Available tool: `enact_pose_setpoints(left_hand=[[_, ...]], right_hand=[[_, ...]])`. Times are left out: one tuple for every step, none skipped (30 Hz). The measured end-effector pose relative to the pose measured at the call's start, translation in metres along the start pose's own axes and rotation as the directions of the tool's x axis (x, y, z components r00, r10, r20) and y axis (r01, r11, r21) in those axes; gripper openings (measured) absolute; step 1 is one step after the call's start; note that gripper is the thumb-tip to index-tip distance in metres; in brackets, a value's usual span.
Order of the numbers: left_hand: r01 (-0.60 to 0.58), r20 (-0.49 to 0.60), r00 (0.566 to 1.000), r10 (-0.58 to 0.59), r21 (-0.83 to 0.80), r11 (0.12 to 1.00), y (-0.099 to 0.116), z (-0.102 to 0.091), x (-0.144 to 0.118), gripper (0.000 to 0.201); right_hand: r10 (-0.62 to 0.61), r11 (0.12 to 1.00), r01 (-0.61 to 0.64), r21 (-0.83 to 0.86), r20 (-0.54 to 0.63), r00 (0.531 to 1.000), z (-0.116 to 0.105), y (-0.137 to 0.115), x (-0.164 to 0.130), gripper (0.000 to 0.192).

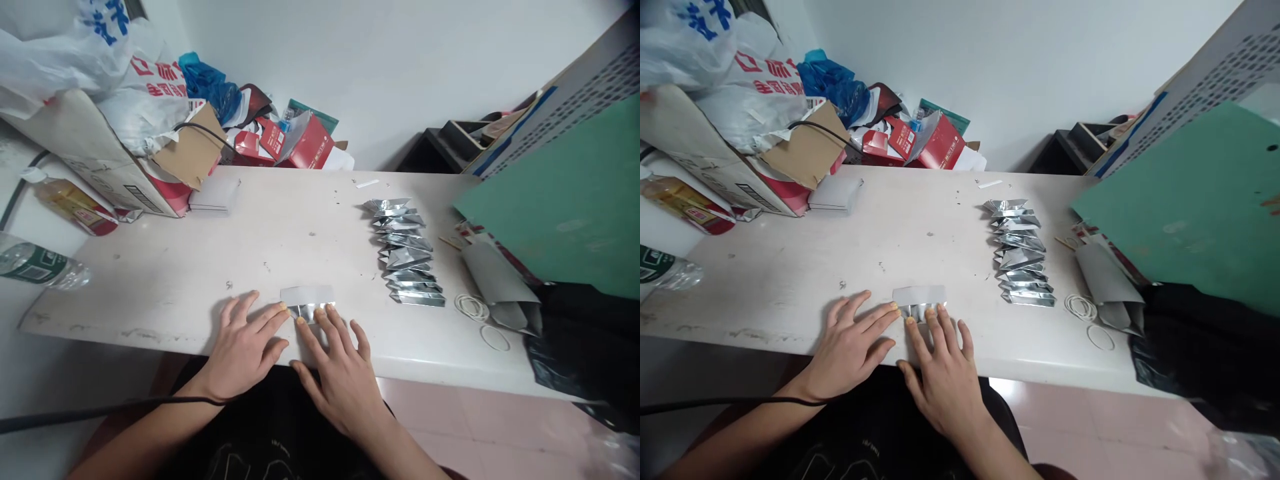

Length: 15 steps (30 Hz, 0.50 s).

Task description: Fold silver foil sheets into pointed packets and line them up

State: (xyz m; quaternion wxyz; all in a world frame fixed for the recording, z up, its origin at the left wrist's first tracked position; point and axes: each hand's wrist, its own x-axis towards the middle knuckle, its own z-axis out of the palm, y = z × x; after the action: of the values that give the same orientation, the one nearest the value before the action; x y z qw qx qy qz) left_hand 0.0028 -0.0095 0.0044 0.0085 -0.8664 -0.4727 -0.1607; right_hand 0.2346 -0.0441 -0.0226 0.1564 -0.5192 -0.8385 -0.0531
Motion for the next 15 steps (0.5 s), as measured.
enact_pose_setpoints(left_hand=[[-0.010,-0.024,1.000,0.010,0.002,1.000,0.001,0.000,0.001,0.040],[-0.031,-0.045,0.999,0.031,0.001,1.000,0.002,0.000,0.003,0.040],[-0.059,-0.060,0.997,0.058,-0.003,0.998,0.004,0.000,0.004,0.041],[-0.090,-0.068,0.994,0.089,-0.008,0.996,0.005,0.000,0.006,0.042],[-0.115,-0.067,0.991,0.114,-0.013,0.993,0.006,0.001,0.007,0.043],[-0.134,-0.059,0.989,0.133,-0.015,0.991,0.006,0.001,0.008,0.043],[-0.141,-0.050,0.989,0.140,-0.014,0.990,0.006,0.002,0.009,0.042],[-0.135,-0.045,0.990,0.134,-0.010,0.991,0.005,0.003,0.010,0.041],[-0.122,-0.045,0.992,0.122,-0.002,0.993,0.003,0.004,0.011,0.040],[-0.107,-0.051,0.993,0.107,0.009,0.994,0.000,0.004,0.011,0.040],[-0.091,-0.062,0.994,0.092,0.023,0.996,-0.004,0.004,0.012,0.039],[-0.078,-0.079,0.994,0.080,0.038,0.996,-0.010,0.003,0.012,0.038],[-0.067,-0.095,0.993,0.072,0.052,0.996,-0.016,0.002,0.013,0.037],[-0.065,-0.107,0.992,0.072,0.063,0.996,-0.021,0.000,0.014,0.035],[-0.071,-0.114,0.990,0.079,0.068,0.995,-0.027,-0.003,0.016,0.034]], right_hand=[[0.005,1.000,-0.005,0.004,-0.003,1.000,0.001,-0.001,0.000,0.064],[0.013,1.000,-0.013,0.013,-0.005,1.000,0.002,-0.002,-0.001,0.066],[0.023,0.999,-0.023,0.024,-0.005,1.000,0.003,-0.002,-0.001,0.067],[0.032,0.999,-0.032,0.036,-0.006,0.999,0.004,-0.002,-0.001,0.068],[0.038,0.998,-0.037,0.046,-0.009,0.999,0.005,-0.002,-0.001,0.068],[0.039,0.998,-0.038,0.052,-0.014,0.999,0.006,-0.003,-0.001,0.067],[0.036,0.998,-0.035,0.054,-0.018,0.999,0.007,-0.002,-0.001,0.066],[0.032,0.998,-0.030,0.052,-0.023,0.999,0.008,-0.002,-0.001,0.065],[0.024,0.999,-0.022,0.048,-0.029,0.999,0.008,-0.001,-0.001,0.063],[0.015,0.999,-0.013,0.046,-0.036,0.999,0.009,0.000,-0.001,0.062],[0.008,0.999,-0.006,0.047,-0.043,0.999,0.009,0.002,0.000,0.061],[0.002,0.998,0.001,0.055,-0.052,0.999,0.008,0.005,0.000,0.059],[-0.009,0.997,0.013,0.074,-0.063,0.998,0.007,0.009,0.000,0.057],[-0.026,0.994,0.034,0.105,-0.072,0.997,0.005,0.014,0.001,0.053],[-0.050,0.987,0.061,0.146,-0.076,0.996,0.002,0.021,0.002,0.048]])
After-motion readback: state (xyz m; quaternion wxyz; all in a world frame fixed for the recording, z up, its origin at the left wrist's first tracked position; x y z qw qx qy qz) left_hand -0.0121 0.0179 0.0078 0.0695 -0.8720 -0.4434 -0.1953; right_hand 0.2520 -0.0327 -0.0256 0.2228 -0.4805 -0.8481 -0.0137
